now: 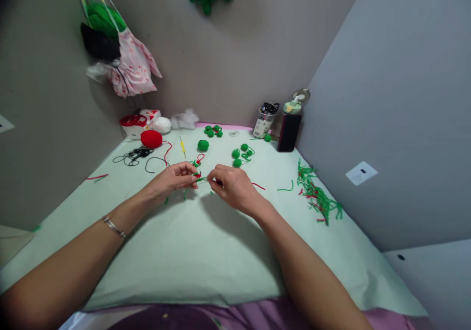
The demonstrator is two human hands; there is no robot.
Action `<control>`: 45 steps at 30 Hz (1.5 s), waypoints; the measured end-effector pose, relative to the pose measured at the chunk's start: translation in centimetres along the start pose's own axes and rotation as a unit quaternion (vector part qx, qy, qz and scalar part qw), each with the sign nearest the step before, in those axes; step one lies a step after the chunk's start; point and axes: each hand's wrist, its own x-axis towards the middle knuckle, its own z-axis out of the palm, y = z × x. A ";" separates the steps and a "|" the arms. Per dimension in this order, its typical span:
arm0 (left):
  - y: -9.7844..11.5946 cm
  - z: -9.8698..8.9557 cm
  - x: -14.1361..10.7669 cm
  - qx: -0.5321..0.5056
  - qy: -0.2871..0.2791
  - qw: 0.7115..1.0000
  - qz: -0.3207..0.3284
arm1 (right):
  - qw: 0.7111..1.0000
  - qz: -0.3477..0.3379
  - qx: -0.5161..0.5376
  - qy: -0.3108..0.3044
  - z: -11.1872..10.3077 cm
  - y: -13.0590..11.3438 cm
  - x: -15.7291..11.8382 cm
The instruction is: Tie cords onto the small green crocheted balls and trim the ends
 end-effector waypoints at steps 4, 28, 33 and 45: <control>-0.1 0.0 0.0 0.020 0.002 1.000 0.008 | 1.000 0.005 -0.019 -0.012 0.2 0.0 -0.1; 0.3 1.9 -0.4 0.126 0.083 0.986 0.074 | 0.990 0.076 -0.117 -0.030 2.0 -2.2 -0.3; 0.3 1.8 -0.3 0.120 0.091 0.986 0.073 | 0.992 0.077 -0.099 -0.028 2.1 -2.1 -0.3; -0.7 2.3 -0.3 0.144 0.083 0.982 0.094 | 0.980 0.093 -0.170 -0.048 2.8 -2.4 -0.5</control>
